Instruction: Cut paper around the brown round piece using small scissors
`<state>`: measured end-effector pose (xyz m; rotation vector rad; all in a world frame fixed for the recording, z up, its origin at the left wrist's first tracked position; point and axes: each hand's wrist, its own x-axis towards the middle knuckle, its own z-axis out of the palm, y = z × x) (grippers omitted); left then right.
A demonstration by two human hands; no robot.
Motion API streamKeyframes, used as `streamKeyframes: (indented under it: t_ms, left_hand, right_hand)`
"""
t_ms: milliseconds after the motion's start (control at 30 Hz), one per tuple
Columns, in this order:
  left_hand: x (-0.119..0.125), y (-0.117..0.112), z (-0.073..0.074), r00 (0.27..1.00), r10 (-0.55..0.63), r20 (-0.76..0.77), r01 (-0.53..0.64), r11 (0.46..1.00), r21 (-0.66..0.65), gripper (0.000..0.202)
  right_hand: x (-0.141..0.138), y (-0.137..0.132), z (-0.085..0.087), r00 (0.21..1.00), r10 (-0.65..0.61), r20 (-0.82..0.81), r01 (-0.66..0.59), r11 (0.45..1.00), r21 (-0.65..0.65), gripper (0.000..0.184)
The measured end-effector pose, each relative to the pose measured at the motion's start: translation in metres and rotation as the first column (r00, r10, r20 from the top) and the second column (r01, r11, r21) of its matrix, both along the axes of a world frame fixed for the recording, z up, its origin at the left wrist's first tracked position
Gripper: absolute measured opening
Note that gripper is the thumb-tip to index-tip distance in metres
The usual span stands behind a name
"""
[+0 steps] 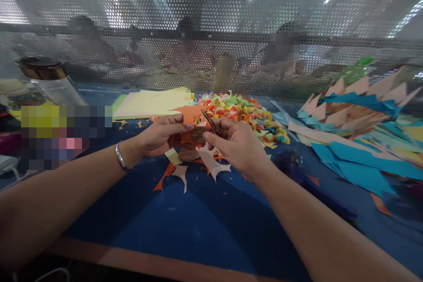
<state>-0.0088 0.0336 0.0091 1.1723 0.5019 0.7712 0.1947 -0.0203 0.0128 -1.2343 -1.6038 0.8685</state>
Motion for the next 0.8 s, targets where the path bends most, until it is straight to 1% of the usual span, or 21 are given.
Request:
streamKeyframes:
  t_ms: [133, 267, 467, 667, 733, 800]
  left_hand:
    - [0.0014, -0.0007, 0.0016, 1.0, 0.016, -0.016, -0.016, 1.0, -0.001, 0.031]
    - [0.003, -0.0009, 0.0024, 0.999, 0.036, -0.041, -0.038, 0.999, -0.037, 0.042]
    - [0.0044, -0.0036, 0.0035, 0.996, 0.066, -0.057, -0.069, 0.996, -0.063, 0.034]
    - [0.0029, -0.0033, 0.002, 0.992, 0.106, -0.065, -0.107, 0.994, -0.022, 0.034]
    - [0.0022, -0.0029, 0.0006, 0.994, 0.096, -0.058, -0.097, 0.995, -0.011, 0.035]
    - [0.0019, -0.0024, -0.0011, 0.997, 0.05, -0.05, -0.05, 0.999, 0.006, 0.036]
  right_hand:
    - [0.0008, 0.0011, -0.0011, 1.0, 0.001, 0.009, -0.001, 1.0, -0.008, 0.035]
    - [0.0019, 0.0022, -0.0036, 1.0, 0.015, 0.01, -0.015, 1.0, -0.013, 0.033]
    - [0.0009, 0.0005, -0.0028, 1.0, 0.024, 0.013, -0.024, 0.998, -0.049, 0.034]
    - [-0.0006, -0.0007, 0.0, 0.999, 0.028, 0.023, -0.027, 0.999, -0.045, 0.032]
    - [0.0006, 0.0003, -0.0017, 0.999, 0.025, 0.02, -0.024, 0.998, -0.052, 0.032]
    - [0.002, 0.0014, -0.0039, 1.0, 0.025, 0.016, -0.024, 0.999, -0.048, 0.03]
